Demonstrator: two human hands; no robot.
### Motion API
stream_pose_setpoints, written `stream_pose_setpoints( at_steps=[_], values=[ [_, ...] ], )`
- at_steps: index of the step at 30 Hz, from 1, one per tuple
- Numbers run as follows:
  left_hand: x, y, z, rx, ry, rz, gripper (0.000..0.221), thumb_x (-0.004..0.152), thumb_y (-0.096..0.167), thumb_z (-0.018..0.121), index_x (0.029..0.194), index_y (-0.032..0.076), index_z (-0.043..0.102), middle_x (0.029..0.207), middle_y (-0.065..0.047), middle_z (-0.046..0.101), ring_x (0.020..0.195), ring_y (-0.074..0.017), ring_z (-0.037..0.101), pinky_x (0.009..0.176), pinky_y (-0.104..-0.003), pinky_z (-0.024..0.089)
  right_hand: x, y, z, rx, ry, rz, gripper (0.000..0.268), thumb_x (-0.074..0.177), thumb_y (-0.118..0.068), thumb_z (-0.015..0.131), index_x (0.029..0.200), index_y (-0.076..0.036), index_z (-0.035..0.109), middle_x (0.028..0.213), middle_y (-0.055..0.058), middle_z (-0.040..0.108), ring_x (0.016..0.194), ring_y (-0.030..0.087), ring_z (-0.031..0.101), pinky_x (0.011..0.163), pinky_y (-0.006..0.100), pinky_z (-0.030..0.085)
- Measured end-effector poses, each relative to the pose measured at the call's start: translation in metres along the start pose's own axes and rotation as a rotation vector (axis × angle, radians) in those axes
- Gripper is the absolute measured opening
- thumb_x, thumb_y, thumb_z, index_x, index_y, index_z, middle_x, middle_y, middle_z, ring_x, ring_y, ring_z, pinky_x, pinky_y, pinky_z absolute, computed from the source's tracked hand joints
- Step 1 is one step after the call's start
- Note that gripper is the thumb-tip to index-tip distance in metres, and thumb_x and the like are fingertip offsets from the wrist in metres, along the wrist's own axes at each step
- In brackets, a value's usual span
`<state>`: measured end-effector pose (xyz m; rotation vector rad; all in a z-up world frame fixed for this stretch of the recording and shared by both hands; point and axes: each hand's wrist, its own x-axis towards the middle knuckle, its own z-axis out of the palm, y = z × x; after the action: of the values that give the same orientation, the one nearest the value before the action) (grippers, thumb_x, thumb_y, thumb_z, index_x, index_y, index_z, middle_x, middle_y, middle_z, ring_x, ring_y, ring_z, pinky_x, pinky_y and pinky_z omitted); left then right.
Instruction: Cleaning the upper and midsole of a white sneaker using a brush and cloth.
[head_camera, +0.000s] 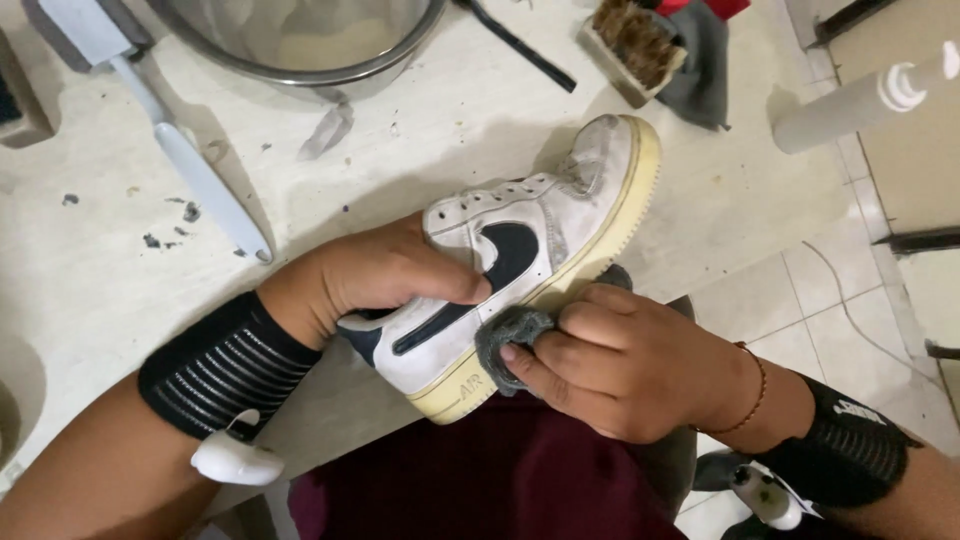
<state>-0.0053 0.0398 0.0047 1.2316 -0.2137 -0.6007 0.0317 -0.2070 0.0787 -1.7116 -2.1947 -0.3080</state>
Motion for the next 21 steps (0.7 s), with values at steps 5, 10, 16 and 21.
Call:
stream_pose_setpoints(
  at_steps=[5, 10, 16, 21],
  values=[
    [0.002, -0.002, -0.006, 0.106, -0.053, -0.004, 0.018, 0.084, 0.016, 0.073, 0.099, 0.006, 0.075, 0.094, 0.0, 0.075, 0.089, -0.0169, 0.07, 0.091, -0.036, 0.06, -0.03, 0.027, -0.004, -0.096, -0.03, 0.134, 0.015, 0.097, -0.01, 0.07, 0.109, -0.001, 0.071, 0.086, 0.008, 0.064, 0.077, 0.025, 0.054, 0.068, 0.039, 0.049],
    [-0.001, 0.003, -0.002, 0.099, 0.043, -0.195, 0.047, 0.077, 0.02, 0.074, 0.121, 0.004, 0.074, 0.117, -0.007, 0.079, 0.108, -0.0228, 0.075, 0.102, -0.038, 0.061, -0.073, 0.078, -0.001, -0.264, 0.143, 0.318, 0.033, 0.108, -0.023, 0.037, 0.088, -0.011, 0.061, 0.072, 0.003, 0.051, 0.058, 0.017, 0.046, 0.048, 0.033, 0.039],
    [-0.003, 0.015, 0.01, 0.063, 0.173, -0.315, 0.056, 0.072, 0.017, 0.074, 0.127, 0.007, 0.072, 0.119, -0.01, 0.08, 0.11, -0.0271, 0.076, 0.103, -0.042, 0.061, -0.097, 0.124, -0.01, -0.011, 0.214, 0.587, 0.02, 0.107, -0.002, 0.059, 0.095, 0.005, 0.073, 0.076, 0.011, 0.055, 0.068, 0.023, 0.05, 0.063, 0.036, 0.04],
    [-0.004, 0.011, 0.007, 0.039, 0.146, -0.268, 0.049, 0.074, 0.015, 0.074, 0.122, 0.005, 0.072, 0.113, -0.011, 0.08, 0.103, -0.0269, 0.077, 0.096, -0.042, 0.064, -0.074, 0.089, -0.019, 0.062, 0.369, 0.622, 0.028, 0.111, -0.014, 0.055, 0.108, 0.01, 0.07, 0.109, 0.022, 0.06, 0.099, 0.033, 0.056, 0.087, 0.044, 0.049]
  ],
)
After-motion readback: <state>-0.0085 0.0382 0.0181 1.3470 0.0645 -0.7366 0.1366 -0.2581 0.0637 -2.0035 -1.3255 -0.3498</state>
